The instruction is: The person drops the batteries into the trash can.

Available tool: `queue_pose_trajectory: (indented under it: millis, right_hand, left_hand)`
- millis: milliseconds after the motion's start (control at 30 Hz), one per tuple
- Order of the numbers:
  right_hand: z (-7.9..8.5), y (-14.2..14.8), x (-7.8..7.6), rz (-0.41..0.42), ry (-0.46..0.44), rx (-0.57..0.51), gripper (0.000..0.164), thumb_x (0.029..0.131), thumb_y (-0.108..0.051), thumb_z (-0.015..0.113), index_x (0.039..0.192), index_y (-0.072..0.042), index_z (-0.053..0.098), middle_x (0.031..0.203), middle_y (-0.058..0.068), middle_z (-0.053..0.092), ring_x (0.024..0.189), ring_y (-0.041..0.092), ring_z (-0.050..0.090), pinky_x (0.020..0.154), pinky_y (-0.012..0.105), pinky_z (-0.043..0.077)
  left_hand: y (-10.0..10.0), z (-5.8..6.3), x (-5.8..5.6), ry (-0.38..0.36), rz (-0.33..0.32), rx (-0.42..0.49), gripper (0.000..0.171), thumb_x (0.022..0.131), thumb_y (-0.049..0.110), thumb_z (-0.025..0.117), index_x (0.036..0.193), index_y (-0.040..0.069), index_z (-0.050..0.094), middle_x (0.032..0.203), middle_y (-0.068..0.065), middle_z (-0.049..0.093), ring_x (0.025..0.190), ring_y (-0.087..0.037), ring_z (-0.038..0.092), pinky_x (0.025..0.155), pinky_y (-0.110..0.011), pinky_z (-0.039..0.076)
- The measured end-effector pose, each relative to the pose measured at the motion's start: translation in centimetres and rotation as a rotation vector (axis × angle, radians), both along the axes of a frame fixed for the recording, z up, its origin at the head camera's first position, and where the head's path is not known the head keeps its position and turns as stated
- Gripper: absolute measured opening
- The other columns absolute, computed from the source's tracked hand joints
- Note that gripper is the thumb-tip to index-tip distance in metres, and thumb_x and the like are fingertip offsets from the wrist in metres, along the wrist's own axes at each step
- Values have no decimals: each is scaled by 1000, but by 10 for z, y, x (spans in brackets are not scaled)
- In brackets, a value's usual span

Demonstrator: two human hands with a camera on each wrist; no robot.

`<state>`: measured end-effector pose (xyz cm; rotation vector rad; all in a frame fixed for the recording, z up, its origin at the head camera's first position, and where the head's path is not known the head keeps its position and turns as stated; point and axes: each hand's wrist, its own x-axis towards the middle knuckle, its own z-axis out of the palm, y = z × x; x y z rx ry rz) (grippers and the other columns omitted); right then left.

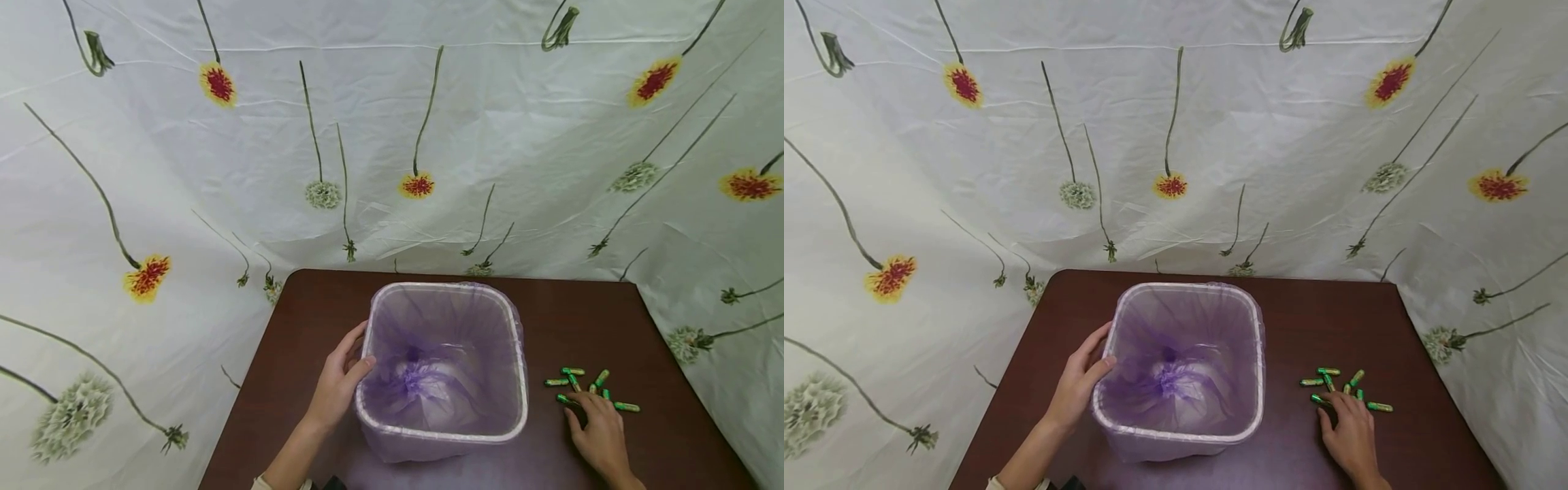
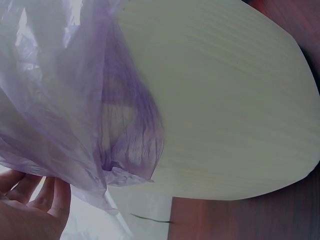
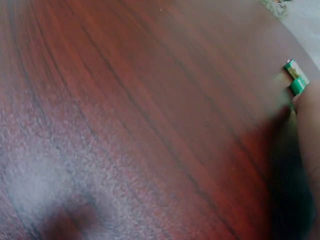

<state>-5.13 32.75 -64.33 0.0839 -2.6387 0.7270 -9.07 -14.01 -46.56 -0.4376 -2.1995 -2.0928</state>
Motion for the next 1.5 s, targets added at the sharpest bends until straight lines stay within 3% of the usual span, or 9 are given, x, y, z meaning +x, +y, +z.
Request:
queue_pose_trajectory:
  millis: [333,533,767,1067,1200,1333,1500]
  right_hand:
    - [-12,2,-1,-8,89,-12,28,75,6,83,100,-2,73,103,21,68,98,41,52,89,66,33]
    - [-9,0,-4,11,132,-55,27,75,11,80,97,-2,73,100,18,67,96,40,51,90,68,31]
    - [3,-1,-13,68,248,-66,31,72,18,79,98,3,72,97,17,65,86,33,50,78,40,33]
    - [45,-4,-16,108,225,-25,39,71,19,82,104,2,72,101,14,63,85,23,56,71,19,40]
    - [63,-3,-19,149,226,-38,41,72,21,80,106,1,72,102,12,63,89,14,56,74,16,41]
    - [82,-5,-23,199,239,-51,42,72,23,78,107,1,70,104,10,62,92,8,55,76,14,41]
    - [110,-12,-32,279,263,-54,43,73,25,76,109,2,67,106,11,61,84,6,51,67,18,43]
  left_hand:
    - [-1,-2,0,6,-2,-4,58,97,0,58,153,-5,42,140,-28,56,106,-37,67,88,-31,55]
    - [0,-3,-1,28,-1,-28,61,96,1,59,155,-1,41,144,-23,55,121,-29,60,91,-32,53]
    - [1,-4,1,28,17,-39,61,97,2,58,156,0,41,148,-22,52,127,-33,56,93,-30,52]
    - [1,-6,2,33,29,-49,59,98,3,56,155,0,41,145,-22,55,124,-32,58,94,-29,51]
    - [2,-6,2,40,39,-48,58,98,2,56,155,-2,42,145,-23,55,124,-26,58,94,-28,50]
    - [2,-7,2,37,35,-43,58,98,2,55,154,-3,42,143,-25,55,113,-24,64,91,-28,52]
    - [3,-7,2,43,35,-37,58,98,2,55,155,-2,42,143,-24,55,117,-26,62,93,-28,50]
